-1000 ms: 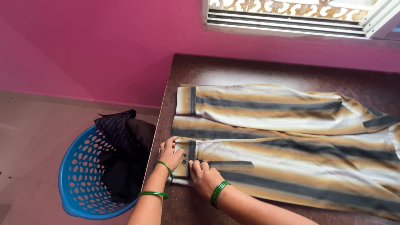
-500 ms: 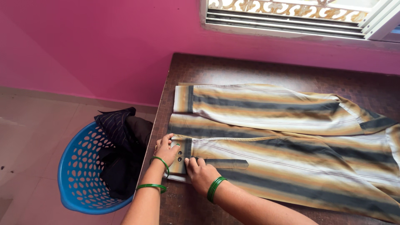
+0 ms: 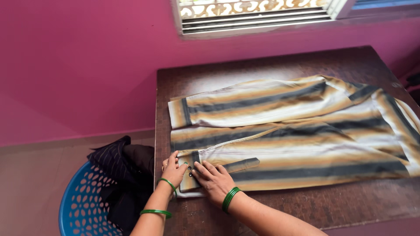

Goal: The person buttons and folds a striped shirt on a table by hand and then places it into an open suitcase.

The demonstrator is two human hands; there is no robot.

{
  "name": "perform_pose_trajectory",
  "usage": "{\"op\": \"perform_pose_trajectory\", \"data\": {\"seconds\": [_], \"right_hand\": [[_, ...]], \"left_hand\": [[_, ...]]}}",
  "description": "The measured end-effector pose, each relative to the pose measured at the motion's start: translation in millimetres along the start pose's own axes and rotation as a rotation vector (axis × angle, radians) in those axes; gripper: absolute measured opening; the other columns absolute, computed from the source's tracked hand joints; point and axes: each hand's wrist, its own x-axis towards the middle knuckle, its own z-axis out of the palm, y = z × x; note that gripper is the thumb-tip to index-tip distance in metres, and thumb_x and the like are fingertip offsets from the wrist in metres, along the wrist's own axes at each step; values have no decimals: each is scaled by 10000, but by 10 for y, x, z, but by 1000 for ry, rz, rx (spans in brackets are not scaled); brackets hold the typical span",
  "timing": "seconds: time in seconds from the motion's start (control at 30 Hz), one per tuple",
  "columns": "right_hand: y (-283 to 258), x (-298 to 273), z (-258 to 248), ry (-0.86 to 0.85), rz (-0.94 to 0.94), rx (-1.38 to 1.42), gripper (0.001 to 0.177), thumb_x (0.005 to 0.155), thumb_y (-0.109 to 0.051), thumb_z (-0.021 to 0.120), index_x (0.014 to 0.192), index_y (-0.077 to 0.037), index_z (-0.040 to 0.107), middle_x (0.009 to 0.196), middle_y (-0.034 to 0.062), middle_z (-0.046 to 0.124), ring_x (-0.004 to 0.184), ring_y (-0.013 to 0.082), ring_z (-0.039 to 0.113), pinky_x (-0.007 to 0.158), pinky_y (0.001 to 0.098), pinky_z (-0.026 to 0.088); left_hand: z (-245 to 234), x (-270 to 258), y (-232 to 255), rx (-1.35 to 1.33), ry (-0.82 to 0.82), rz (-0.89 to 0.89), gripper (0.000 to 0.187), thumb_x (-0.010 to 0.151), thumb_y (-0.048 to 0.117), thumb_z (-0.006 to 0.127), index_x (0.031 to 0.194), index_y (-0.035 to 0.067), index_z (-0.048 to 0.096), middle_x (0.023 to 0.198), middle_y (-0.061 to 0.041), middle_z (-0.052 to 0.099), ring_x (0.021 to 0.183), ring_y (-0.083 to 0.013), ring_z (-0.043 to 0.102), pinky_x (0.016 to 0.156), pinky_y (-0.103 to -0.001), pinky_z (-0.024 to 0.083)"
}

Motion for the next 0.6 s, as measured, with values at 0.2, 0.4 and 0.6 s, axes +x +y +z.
{"op": "perform_pose_trajectory", "data": {"seconds": [0.2, 0.4, 0.6], "right_hand": [[-74, 0, 73, -145, 244, 269, 577, 946, -227, 579, 1511, -199, 466, 1611, 60, 384, 1487, 278, 319, 1170, 528, 246], [-89, 95, -130, -28, 383, 358, 516, 976, -276, 586, 1480, -202, 501, 1564, 68, 468, 1475, 293, 376, 1175, 512, 270], [-194, 107, -261, 36, 406, 407, 527, 963, -235, 592, 1479, -174, 505, 1567, 92, 474, 1473, 290, 392, 1175, 507, 275]], "left_hand": [[-331, -204, 258, -358, -133, -113, 595, 914, 219, 607, 1490, 130, 494, 1261, -65, 616, 1090, -168, 600, 869, -331, 506], [-416, -274, 175, -403, -12, -132, 401, 950, 219, 605, 1328, 86, 578, 1101, -66, 679, 926, -151, 634, 783, -347, 529], [-435, -484, 455, -496, -262, -419, 453, 987, 471, 440, 1303, 149, 481, 1111, -117, 672, 897, -284, 669, 745, -434, 552]]}}
